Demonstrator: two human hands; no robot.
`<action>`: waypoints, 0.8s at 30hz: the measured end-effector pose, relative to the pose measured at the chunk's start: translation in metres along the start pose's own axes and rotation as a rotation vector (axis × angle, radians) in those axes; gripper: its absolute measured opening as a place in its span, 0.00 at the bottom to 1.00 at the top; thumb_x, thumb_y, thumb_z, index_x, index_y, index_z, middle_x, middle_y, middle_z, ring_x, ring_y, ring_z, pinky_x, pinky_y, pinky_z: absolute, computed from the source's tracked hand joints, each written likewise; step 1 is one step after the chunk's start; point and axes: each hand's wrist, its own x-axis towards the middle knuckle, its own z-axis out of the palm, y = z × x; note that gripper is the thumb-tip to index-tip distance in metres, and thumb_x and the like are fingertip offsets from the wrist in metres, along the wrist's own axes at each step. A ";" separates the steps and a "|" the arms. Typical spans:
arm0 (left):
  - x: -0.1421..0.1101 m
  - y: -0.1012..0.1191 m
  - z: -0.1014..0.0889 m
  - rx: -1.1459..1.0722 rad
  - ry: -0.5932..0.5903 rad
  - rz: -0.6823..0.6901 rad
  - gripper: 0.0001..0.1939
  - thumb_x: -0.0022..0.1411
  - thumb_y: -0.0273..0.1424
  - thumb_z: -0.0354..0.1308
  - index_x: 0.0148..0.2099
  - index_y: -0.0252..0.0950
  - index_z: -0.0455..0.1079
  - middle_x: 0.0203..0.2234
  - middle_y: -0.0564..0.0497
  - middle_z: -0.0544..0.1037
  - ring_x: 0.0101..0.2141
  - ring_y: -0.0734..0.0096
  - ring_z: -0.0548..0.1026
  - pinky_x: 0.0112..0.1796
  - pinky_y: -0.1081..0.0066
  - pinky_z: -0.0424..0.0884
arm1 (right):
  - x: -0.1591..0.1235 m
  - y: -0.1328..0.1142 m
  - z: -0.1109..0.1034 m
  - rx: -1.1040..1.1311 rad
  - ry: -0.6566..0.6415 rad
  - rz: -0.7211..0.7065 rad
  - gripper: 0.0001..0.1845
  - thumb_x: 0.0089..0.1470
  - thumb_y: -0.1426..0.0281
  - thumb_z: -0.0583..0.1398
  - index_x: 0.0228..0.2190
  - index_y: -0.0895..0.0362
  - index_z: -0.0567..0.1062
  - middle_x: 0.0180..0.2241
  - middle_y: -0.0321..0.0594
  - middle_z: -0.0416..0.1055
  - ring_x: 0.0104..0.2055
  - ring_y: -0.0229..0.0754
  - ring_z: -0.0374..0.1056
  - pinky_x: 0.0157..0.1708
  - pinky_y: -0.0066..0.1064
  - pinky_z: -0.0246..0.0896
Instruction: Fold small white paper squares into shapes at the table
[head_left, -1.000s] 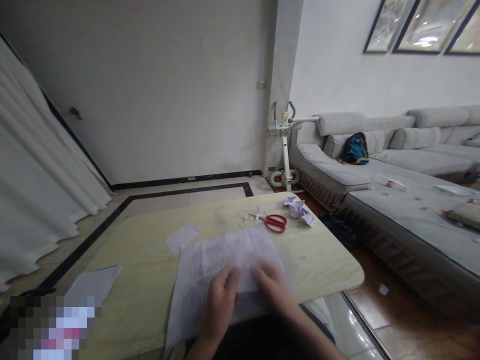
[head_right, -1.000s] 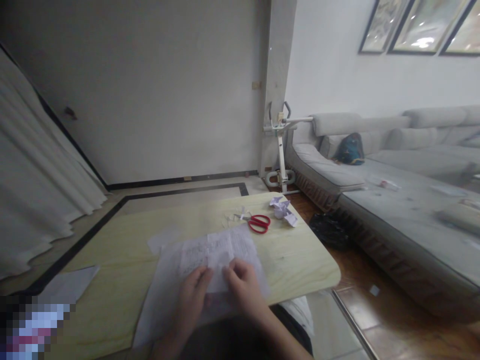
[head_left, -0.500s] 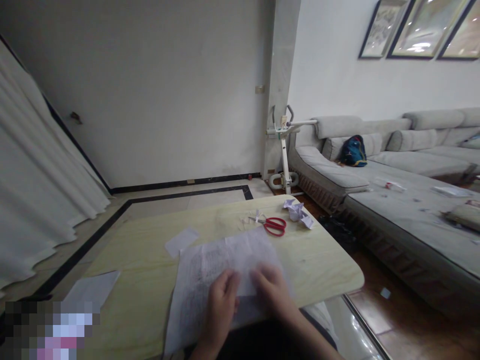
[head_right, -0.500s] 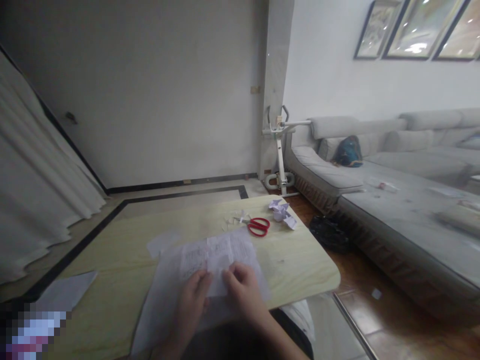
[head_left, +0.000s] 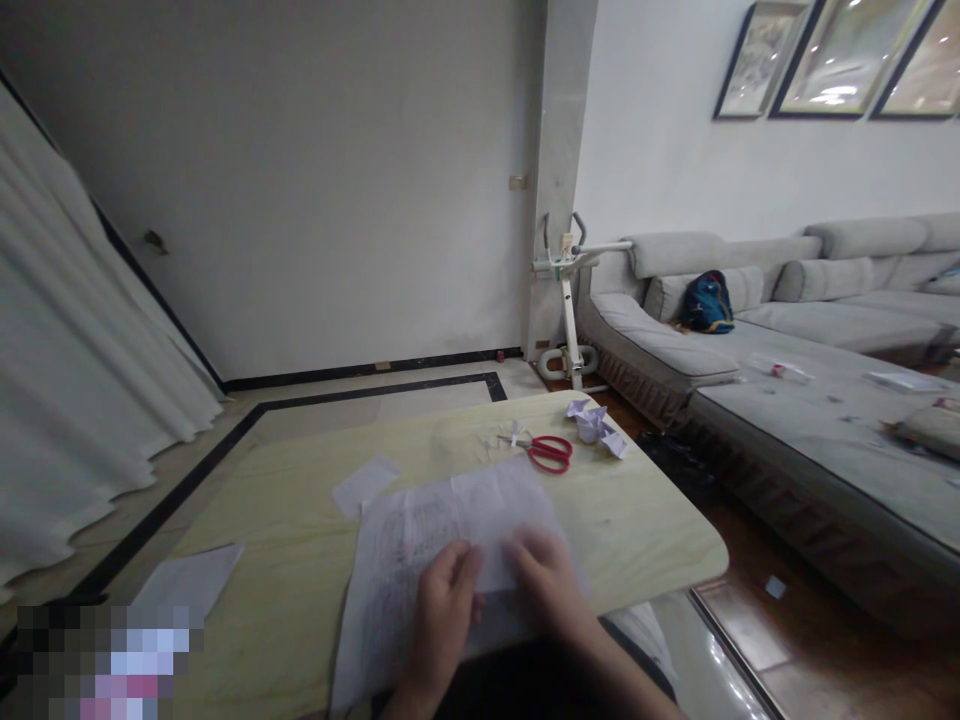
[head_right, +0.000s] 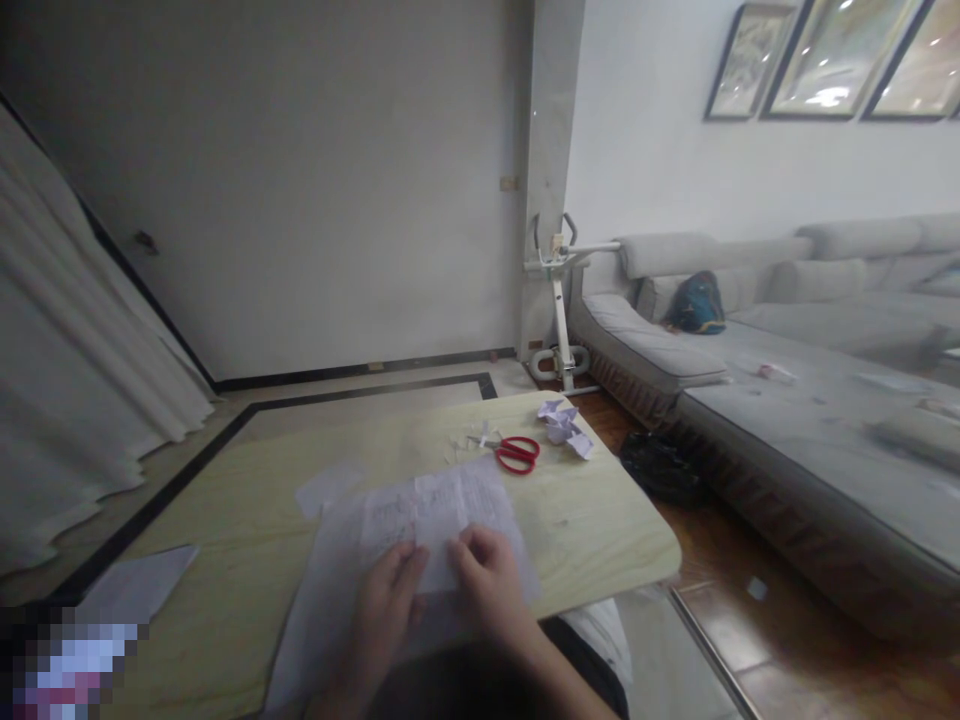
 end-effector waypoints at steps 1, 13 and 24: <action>0.000 0.000 0.000 0.003 0.003 -0.001 0.20 0.52 0.47 0.61 0.34 0.34 0.73 0.19 0.55 0.74 0.16 0.74 0.70 0.15 0.77 0.65 | 0.000 0.001 0.000 -0.008 0.002 0.001 0.19 0.47 0.57 0.58 0.16 0.54 0.59 0.17 0.29 0.51 0.22 0.36 0.49 0.23 0.27 0.48; 0.001 0.000 -0.004 -0.008 0.019 0.023 0.21 0.53 0.48 0.60 0.34 0.34 0.73 0.21 0.54 0.74 0.18 0.73 0.70 0.18 0.76 0.67 | -0.003 0.000 0.002 -0.103 -0.135 -0.020 0.19 0.51 0.57 0.56 0.17 0.55 0.60 0.19 0.30 0.51 0.24 0.36 0.50 0.24 0.27 0.47; 0.000 0.005 -0.001 -0.015 0.001 0.031 0.18 0.53 0.47 0.60 0.24 0.37 0.68 0.11 0.60 0.63 0.13 0.75 0.63 0.15 0.77 0.61 | -0.005 0.002 -0.001 -0.019 -0.027 0.116 0.20 0.47 0.51 0.60 0.21 0.55 0.70 0.23 0.36 0.65 0.31 0.43 0.61 0.29 0.29 0.57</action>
